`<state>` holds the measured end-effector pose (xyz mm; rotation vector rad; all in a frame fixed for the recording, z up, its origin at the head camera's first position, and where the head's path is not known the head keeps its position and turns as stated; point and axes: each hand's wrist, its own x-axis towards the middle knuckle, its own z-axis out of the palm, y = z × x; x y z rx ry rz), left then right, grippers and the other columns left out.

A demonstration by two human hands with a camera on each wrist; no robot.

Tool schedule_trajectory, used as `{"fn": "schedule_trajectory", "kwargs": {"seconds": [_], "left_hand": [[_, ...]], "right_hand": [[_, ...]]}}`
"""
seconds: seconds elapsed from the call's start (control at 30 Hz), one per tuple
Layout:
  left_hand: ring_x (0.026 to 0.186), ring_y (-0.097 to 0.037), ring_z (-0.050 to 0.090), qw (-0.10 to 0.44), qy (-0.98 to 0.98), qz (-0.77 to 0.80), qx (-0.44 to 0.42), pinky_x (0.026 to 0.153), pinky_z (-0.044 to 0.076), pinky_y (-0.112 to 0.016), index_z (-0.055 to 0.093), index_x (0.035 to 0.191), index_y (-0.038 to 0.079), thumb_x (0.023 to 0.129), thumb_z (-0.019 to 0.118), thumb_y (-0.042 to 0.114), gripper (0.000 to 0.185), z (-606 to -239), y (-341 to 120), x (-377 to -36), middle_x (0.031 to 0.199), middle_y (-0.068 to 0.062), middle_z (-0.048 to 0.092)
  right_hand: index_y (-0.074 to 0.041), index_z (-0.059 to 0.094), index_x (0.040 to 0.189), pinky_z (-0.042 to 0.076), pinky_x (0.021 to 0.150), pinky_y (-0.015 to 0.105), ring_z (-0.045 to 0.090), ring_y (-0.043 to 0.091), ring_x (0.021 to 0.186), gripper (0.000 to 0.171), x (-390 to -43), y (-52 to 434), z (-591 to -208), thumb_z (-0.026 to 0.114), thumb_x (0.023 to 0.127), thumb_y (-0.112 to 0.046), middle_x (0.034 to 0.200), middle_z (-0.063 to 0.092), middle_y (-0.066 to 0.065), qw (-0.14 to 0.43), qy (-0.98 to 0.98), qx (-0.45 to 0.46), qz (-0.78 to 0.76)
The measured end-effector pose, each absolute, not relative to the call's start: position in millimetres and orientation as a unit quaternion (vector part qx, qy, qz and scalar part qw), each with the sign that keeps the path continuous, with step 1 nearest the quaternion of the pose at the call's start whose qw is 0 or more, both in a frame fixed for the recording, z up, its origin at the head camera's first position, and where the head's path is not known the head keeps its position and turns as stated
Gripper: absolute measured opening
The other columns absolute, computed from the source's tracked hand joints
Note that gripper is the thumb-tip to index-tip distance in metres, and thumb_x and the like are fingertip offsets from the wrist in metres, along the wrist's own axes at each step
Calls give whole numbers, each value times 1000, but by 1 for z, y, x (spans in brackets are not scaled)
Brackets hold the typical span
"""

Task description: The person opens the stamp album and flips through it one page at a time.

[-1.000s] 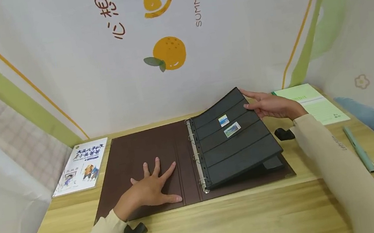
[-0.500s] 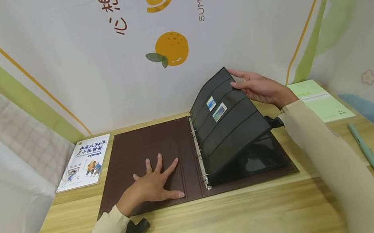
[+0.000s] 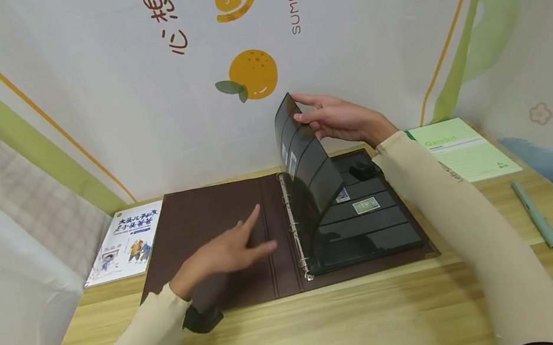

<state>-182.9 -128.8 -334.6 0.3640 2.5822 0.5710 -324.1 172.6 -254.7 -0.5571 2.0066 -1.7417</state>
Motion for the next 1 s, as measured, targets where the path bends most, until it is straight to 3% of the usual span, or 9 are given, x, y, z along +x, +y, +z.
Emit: {"fn": "schedule_trajectory", "kwargs": {"seconds": [0.13,0.3,0.47,0.57,0.67,0.77,0.9,0.93,1.0], "left_hand": [[139,-36,50,239,858,437,127,87,59,-52,-10,162,34,97,42,71,91,-275,-91,-198,169,-10,21],[153,-35,29,265,799,527,117,74,61,-54,-18,161,24,97,45,67,100,-225,-52,-209,171,-9,6],[149,-35,29,280,799,524,97,73,61,-56,9,160,13,104,47,29,70,-210,-41,-213,164,-8,19],[113,-32,50,264,809,515,97,74,59,-45,27,150,7,104,38,11,48,-208,-45,-214,137,-11,40],[92,-23,41,239,829,497,93,79,45,-37,26,155,5,102,34,5,53,-207,-52,-214,136,-10,41],[119,-21,46,221,842,485,87,100,39,-38,12,163,10,100,33,1,67,-208,-64,-212,161,-8,29],[158,-19,2,205,851,475,90,125,21,-45,0,164,17,100,35,0,75,-215,-88,-208,172,0,2],[159,-20,1,202,855,470,87,121,30,-44,-2,164,18,101,36,1,76,-217,-96,-206,172,-1,-1],[141,-18,45,197,858,468,83,96,48,-37,-3,164,19,102,39,3,77,-221,-114,-204,172,-6,1]], "right_hand": [[-22,3,165,46,58,19,50,3,62,78,-324,163,-250,53,106,-22,88,57,-7,212,727,-207,-620],[-20,0,165,48,59,22,50,7,57,79,-323,144,-244,52,106,-21,66,54,-7,222,730,-201,-615],[-19,-3,164,51,58,24,55,11,54,80,-319,128,-236,51,106,-23,60,53,-3,220,753,-209,-584],[-17,-5,164,56,58,28,63,14,56,81,-317,124,-234,51,107,-30,69,65,2,215,764,-226,-565],[-16,-5,164,57,60,31,64,15,59,81,-317,128,-235,49,107,-37,76,69,4,206,772,-238,-552],[-15,-2,164,60,67,33,70,18,70,79,-320,141,-243,47,107,-38,87,74,8,190,789,-237,-534],[-9,4,164,61,84,41,74,29,100,75,-327,172,-266,47,108,-35,113,74,18,156,852,-233,-442],[-7,7,164,60,88,44,72,33,107,74,-329,181,-273,47,108,-34,121,72,21,145,873,-234,-402],[-3,13,162,54,98,51,64,39,122,72,-331,200,-291,49,108,-32,136,63,25,128,908,-238,-320]]}}
